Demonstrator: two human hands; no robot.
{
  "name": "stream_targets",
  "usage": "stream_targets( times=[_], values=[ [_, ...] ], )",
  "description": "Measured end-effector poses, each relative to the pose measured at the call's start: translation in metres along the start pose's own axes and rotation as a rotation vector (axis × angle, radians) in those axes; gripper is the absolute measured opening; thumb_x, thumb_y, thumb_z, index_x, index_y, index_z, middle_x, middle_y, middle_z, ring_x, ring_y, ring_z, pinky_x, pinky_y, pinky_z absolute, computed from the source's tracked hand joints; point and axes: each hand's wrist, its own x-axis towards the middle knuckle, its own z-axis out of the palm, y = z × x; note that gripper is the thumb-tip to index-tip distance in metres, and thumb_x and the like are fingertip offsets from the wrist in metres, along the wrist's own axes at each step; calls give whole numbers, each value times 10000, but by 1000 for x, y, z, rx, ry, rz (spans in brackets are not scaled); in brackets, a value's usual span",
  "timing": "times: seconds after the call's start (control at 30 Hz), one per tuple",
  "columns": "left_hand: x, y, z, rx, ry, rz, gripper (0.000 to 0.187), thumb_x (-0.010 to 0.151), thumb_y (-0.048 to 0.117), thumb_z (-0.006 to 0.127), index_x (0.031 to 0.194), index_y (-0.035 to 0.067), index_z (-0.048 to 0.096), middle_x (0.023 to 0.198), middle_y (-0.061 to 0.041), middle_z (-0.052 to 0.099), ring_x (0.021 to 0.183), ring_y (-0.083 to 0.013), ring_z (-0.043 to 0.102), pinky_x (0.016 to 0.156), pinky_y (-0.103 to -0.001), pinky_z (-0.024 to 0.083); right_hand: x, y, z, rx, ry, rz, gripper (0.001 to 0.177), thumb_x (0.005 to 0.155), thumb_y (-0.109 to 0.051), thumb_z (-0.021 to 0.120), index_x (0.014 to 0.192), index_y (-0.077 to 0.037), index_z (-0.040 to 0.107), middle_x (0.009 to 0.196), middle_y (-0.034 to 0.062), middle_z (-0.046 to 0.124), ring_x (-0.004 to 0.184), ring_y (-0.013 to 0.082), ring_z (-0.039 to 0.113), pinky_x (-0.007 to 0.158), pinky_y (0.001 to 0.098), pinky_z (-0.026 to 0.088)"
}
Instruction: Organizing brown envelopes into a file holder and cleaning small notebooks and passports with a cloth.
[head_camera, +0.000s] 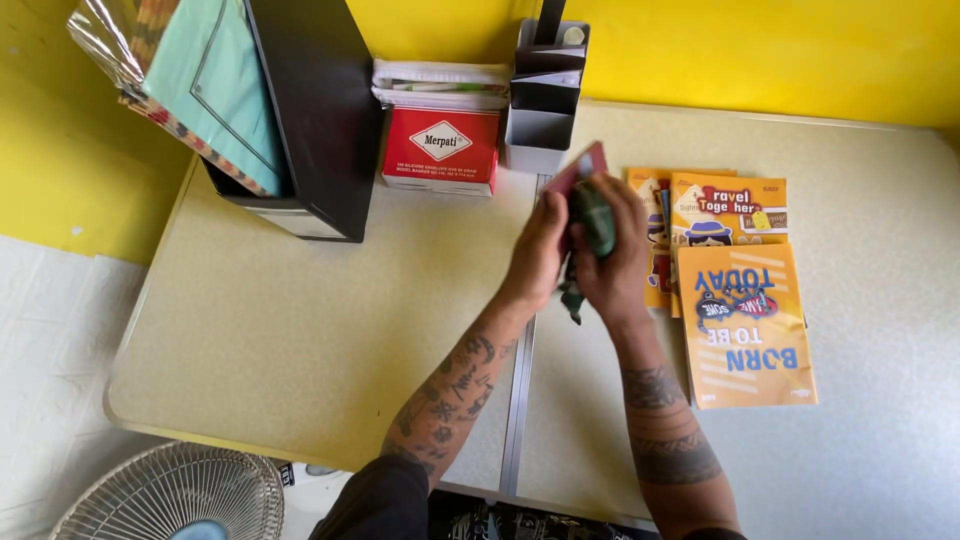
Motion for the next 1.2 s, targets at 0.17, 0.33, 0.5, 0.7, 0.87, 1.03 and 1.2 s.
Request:
stream_targets(
  times=[0.17, 0.33, 0.5, 0.7, 0.87, 1.03, 1.2],
  values=[
    [0, 50, 8, -75, 14, 25, 744, 1075, 559, 401, 1636, 89, 273, 1539, -99, 479, 1381, -207, 498, 1156, -387, 429, 4, -10, 7, -24, -41, -118, 629, 828, -1, 733, 1430, -115, 595, 1434, 210, 548, 1322, 399, 549, 1131, 454, 454],
    [-6, 54, 11, 40, 2, 75, 705, 1088, 538, 374, 1639, 113, 266, 1580, -110, 445, 1440, -210, 468, 1212, -387, 407, 12, 30, -9, -123, -31, -86, 648, 772, 22, 749, 1389, -145, 640, 1366, 181, 599, 1206, 375, 583, 1009, 425, 481],
    [-13, 55, 25, 503, 18, 178, 649, 1144, 510, 294, 1619, 69, 337, 1597, -127, 460, 1493, -219, 441, 1259, -378, 351, 19, 34, -30, 457, 178, 330, 561, 1019, -93, 677, 1531, -106, 446, 1360, 155, 598, 1111, 267, 636, 986, 353, 527],
    [-21, 59, 46, 423, -20, 123, 603, 1158, 439, 314, 1593, 27, 379, 1543, -123, 508, 1403, -210, 479, 1197, -355, 373, 12, -7, -11, 56, 80, -139, 494, 977, -63, 710, 1434, -7, 529, 1396, 202, 575, 1309, 359, 584, 1140, 426, 475],
    [-23, 72, 42, 421, -29, 129, 598, 1160, 428, 334, 1571, -2, 396, 1502, -118, 536, 1368, -169, 519, 1187, -335, 410, 13, -2, 0, -81, 239, -132, 461, 982, -74, 702, 1412, -15, 546, 1386, 210, 592, 1315, 371, 570, 1148, 453, 469],
    [-23, 61, 18, 514, -6, 125, 577, 1181, 431, 387, 1514, -30, 484, 1392, -149, 623, 1272, -170, 583, 1155, -345, 463, 5, 57, -19, 232, 256, 176, 384, 1068, -99, 644, 1424, -20, 526, 1315, 162, 654, 1136, 356, 652, 990, 436, 557],
    [-3, 44, 16, 104, 73, 161, 592, 1129, 458, 418, 1558, 49, 419, 1492, -119, 555, 1349, -207, 557, 1182, -393, 439, 16, 72, -28, 1556, -108, 934, 503, 1036, -540, 527, 1204, -78, 634, 1056, 145, 704, 855, 338, 723, 822, 493, 615]
  ],
)
